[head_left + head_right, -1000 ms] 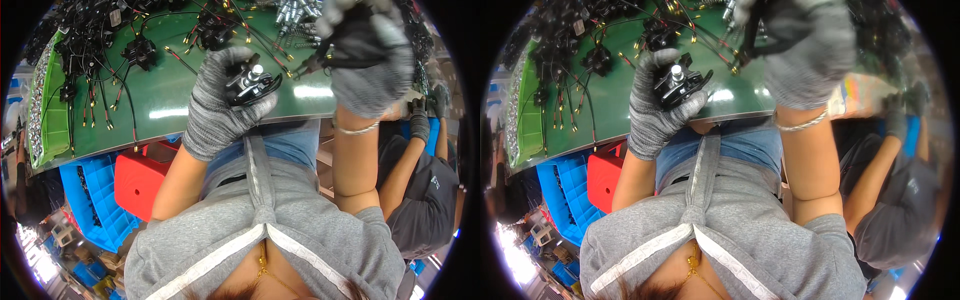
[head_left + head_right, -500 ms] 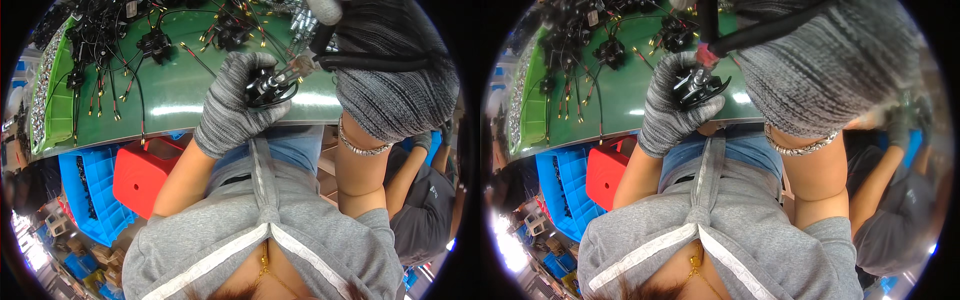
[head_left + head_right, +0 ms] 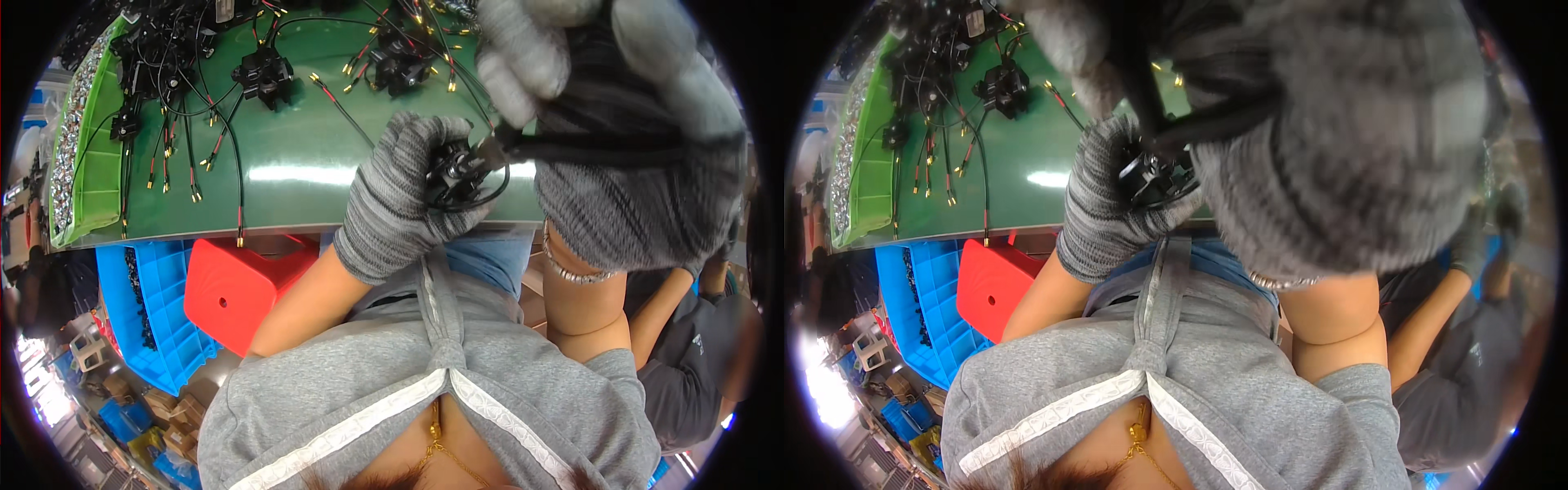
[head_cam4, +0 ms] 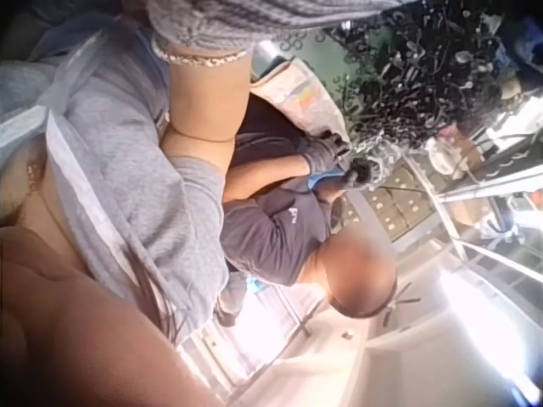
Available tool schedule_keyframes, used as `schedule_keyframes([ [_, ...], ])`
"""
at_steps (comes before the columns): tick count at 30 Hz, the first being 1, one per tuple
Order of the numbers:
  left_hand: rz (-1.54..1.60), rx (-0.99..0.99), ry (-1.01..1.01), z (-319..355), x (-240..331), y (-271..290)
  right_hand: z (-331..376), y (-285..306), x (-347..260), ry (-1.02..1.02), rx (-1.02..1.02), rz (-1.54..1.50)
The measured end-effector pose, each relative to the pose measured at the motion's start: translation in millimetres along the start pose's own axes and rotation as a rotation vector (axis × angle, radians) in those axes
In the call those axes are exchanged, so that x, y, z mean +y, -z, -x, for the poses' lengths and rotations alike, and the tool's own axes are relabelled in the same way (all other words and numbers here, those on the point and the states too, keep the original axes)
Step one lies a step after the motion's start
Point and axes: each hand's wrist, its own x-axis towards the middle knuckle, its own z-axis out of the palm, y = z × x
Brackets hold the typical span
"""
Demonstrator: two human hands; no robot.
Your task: The worker is assembling small wire connectors and harnesses using a crimping tool at a manual workstation.
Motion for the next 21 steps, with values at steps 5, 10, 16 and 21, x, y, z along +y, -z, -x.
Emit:
schedule_keyframes([
  [5,0.281,-0.051,0.314,9,3,-3,5,-2,1,0.001,0.030,0.013],
  [10,0.079,-0.170,0.234,5,-2,3,-2,5,6,-0.023,-0.009,-0.024],
  [16,-0.120,-0.208,0.041,-6,3,4,-2,6,3,-0.004,0.000,-0.022],
  [21,0.195,-0.272,0.304,-16,0,5,1,-1,5,0.022,0.043,0.003],
])
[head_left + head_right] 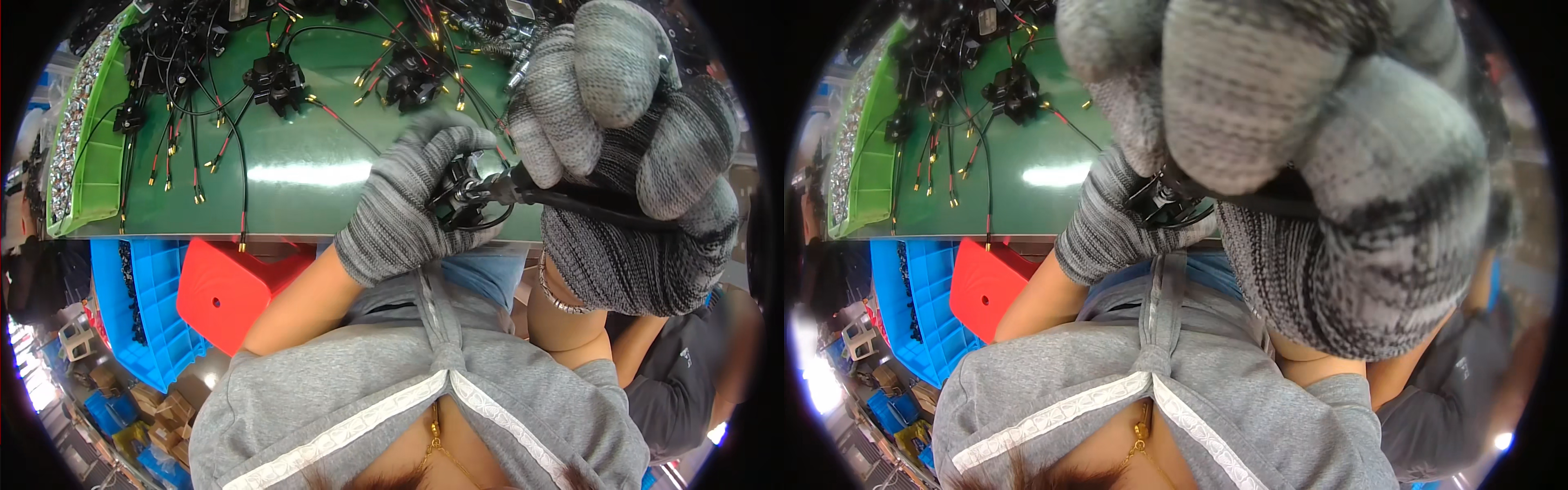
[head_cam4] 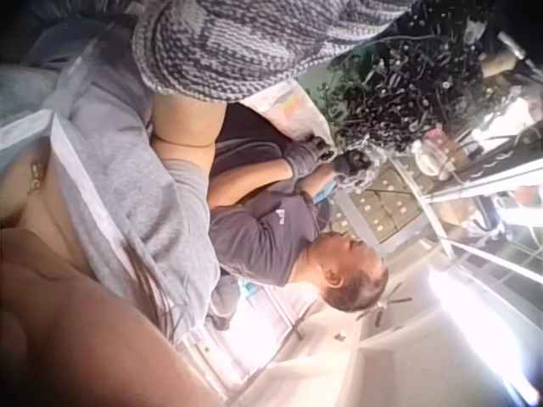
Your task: The worker is assembling small wire connectors and harnesses using a crimping tool at a manual workstation.
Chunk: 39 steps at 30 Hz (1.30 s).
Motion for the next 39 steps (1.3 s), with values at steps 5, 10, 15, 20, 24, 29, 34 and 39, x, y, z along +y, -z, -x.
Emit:
schedule_keyframes([
  [5,0.136,0.006,0.044,5,1,-4,-1,-2,0,0.016,0.008,0.000],
  [10,0.069,0.022,-0.130,2,-11,-5,-2,-1,1,0.016,0.014,-0.011],
  [15,0.036,0.024,-0.092,3,0,-4,-2,1,-1,0.013,0.021,-0.008],
  [20,0.034,0.020,-0.072,2,-2,-1,-6,2,2,0.014,0.004,-0.023],
  [24,0.210,0.054,-0.015,5,-2,-6,-7,3,5,0.008,-0.010,-0.036],
  [29,0.063,0.089,-0.061,6,0,-4,-10,3,5,-0.020,-0.052,-0.061],
  [34,-0.071,0.001,-0.139,-1,-12,-4,-21,12,3,-0.107,-0.190,-0.142],
  [39,-0.104,0.066,-0.144,1,-9,-5,-32,41,17,-0.219,-0.448,-0.326],
])
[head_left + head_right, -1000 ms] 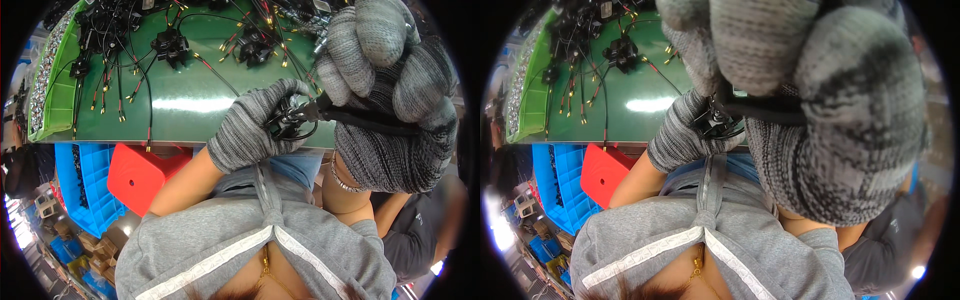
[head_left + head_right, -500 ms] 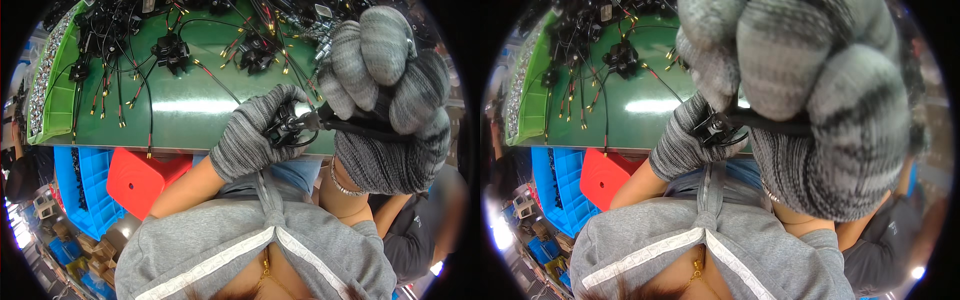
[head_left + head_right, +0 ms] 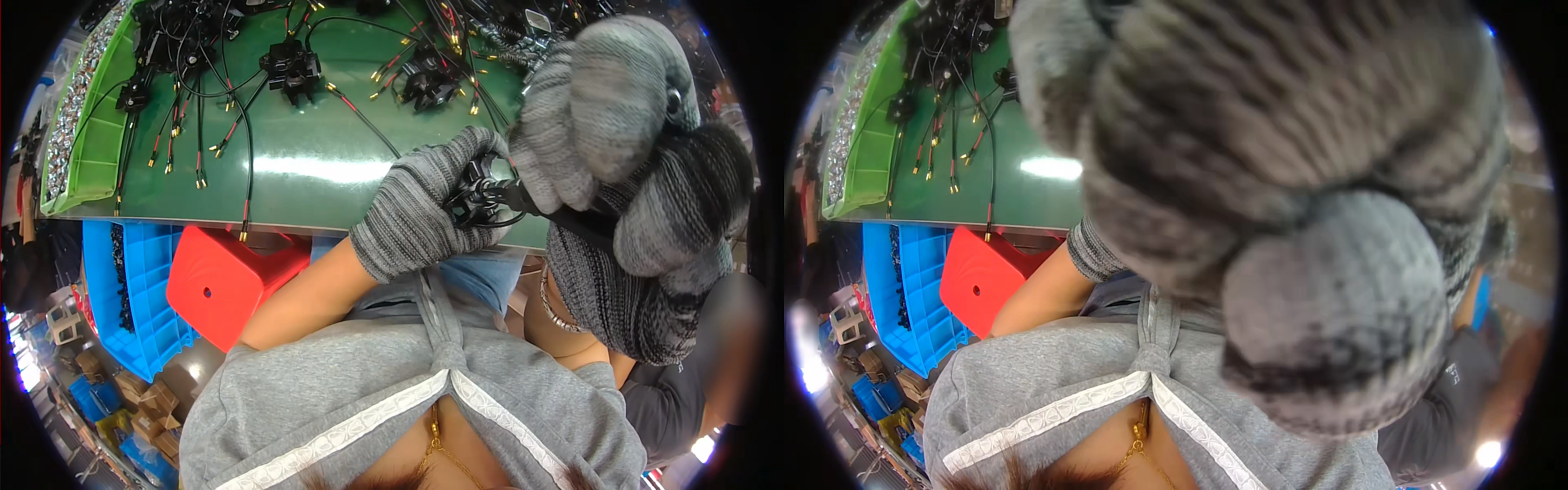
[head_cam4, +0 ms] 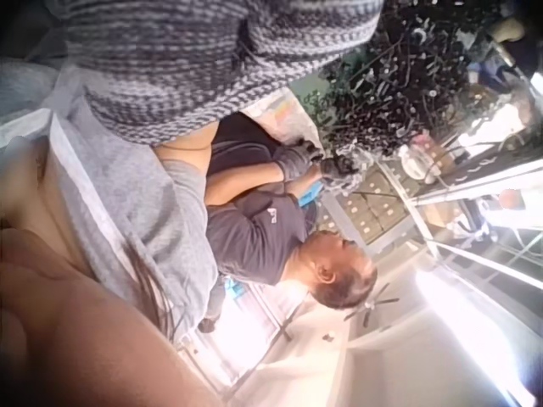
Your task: The worker is assembling small wire connectors and harnesses using a crimping tool at a manual workstation.
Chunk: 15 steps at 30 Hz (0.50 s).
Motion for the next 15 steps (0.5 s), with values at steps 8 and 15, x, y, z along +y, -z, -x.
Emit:
schedule_keyframes([
  [8,0.063,0.008,0.080,3,8,3,-13,-43,-11,-0.016,0.312,0.283],
  [15,0.458,0.147,0.121,-2,-4,-16,1,-42,-12,-0.073,0.278,0.343],
])
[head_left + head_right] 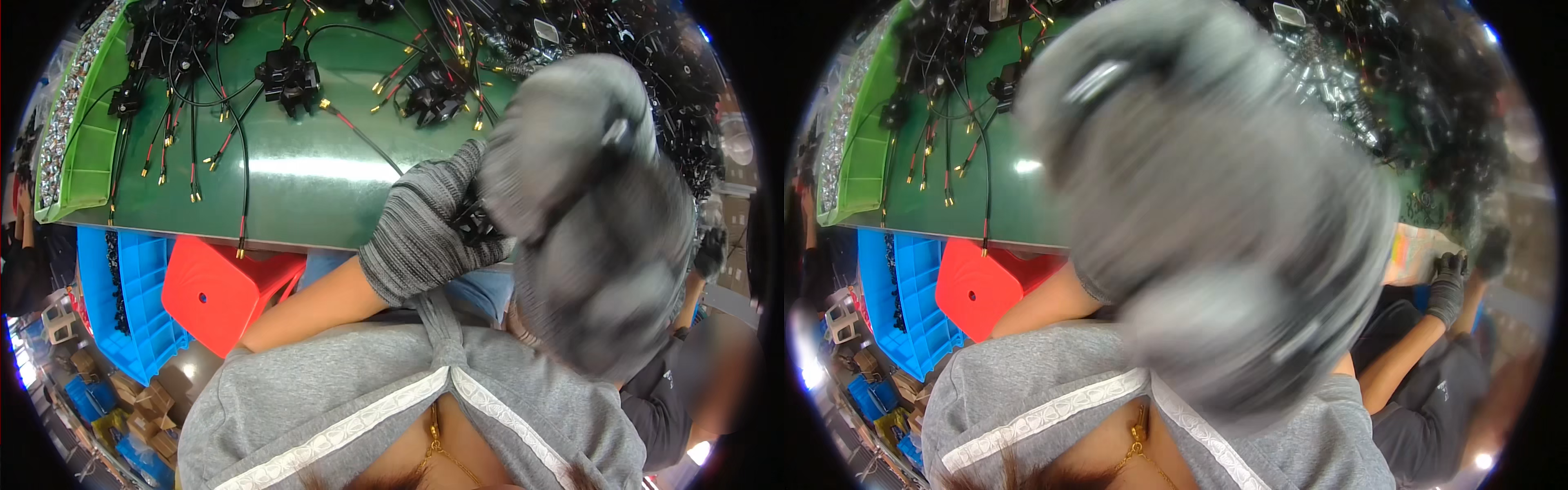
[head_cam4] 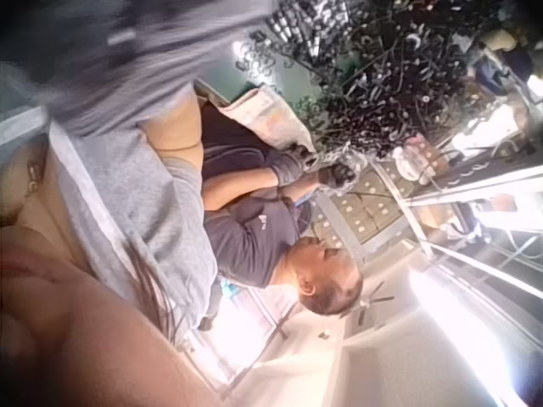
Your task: The worker is assembling small wire connectors and harnesses using a crimping tool at a manual workstation.
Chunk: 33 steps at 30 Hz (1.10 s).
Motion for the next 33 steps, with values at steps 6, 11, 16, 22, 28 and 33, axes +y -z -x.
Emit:
schedule_keyframes([
  [6,-0.124,-0.111,0.095,7,0,11,18,40,39,0.106,-0.182,-0.211],
  [11,-0.429,-0.134,-0.091,4,1,13,14,40,39,0.105,-0.202,-0.228],
  [16,-0.660,-0.178,-0.290,3,-13,14,-8,10,25,-0.044,-0.164,-0.200],
  [22,-0.108,-0.156,0.108,4,24,6,3,-29,-9,-0.094,0.166,-0.028],
  [28,-0.305,-0.288,0.044,2,21,7,38,-17,-56,0.352,0.471,0.034],
  [33,-0.156,-0.191,-0.064,6,12,5,67,25,-56,-0.014,0.618,1.226],
])
